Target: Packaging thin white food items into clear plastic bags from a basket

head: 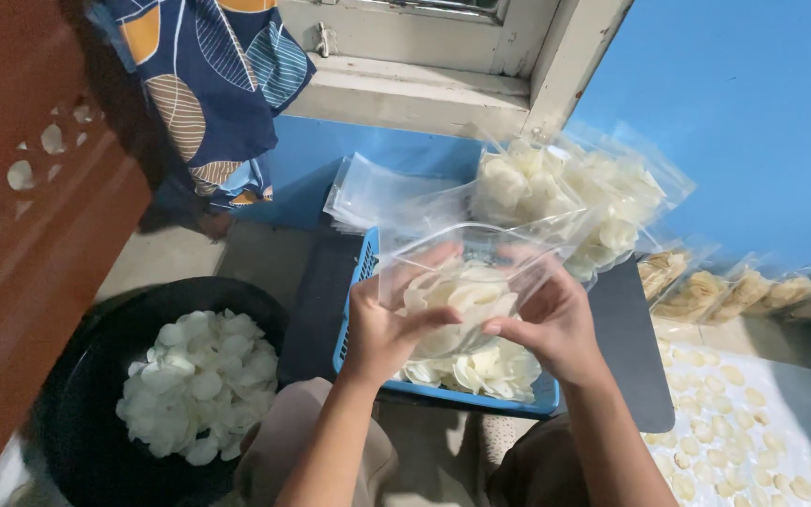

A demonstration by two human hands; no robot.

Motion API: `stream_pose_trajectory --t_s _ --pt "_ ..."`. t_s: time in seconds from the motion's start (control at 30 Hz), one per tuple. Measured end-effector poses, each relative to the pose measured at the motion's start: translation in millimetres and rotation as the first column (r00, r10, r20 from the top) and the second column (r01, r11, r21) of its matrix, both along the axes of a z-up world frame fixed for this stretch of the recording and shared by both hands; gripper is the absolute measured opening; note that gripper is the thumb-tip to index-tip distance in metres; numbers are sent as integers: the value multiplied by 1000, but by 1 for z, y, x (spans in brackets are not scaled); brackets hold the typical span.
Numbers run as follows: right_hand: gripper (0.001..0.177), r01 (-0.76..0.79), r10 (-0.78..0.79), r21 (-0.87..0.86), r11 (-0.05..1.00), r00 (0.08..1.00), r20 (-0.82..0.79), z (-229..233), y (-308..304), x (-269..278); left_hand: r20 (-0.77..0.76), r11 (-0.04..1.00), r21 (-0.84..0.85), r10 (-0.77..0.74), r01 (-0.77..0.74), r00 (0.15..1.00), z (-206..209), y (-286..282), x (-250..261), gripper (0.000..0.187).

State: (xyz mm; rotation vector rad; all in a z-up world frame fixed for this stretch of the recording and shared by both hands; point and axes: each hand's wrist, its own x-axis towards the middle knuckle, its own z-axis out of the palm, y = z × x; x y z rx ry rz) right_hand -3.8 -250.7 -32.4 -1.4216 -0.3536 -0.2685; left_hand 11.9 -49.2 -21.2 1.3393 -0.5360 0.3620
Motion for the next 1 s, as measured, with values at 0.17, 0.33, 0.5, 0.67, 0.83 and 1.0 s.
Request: stream_pose_trajectory --t_s 0.17,0.33,0.5,0.67,0.83,1.0 --pt "100 -175 177 41 984 982 -61 0 13 -2 15 965 -86 250 -248 968 -13 -6 4 62" --pt "81 -28 28 10 1000 995 -97 18 45 -8 -18 795 -79 602 -601 798 10 -10 -8 48" --pt "117 -125 117 -82 989 988 -96 28 62 -20 -254 948 -167 225 -272 941 -11 -32 -5 58" --pt "135 -252 236 -126 959 963 -131 6 45 -15 -416 926 -349 -19 -140 909 0 -29 -7 65" --pt "85 -2 -14 -141 990 994 -112 -9 46 -17 -419 899 -428 -107 -93 902 29 -14 -7 93" --pt "116 40 51 -453 891 981 187 -12 60 -13 -365 689 -723 -322 -48 874 9 -18 2 81"
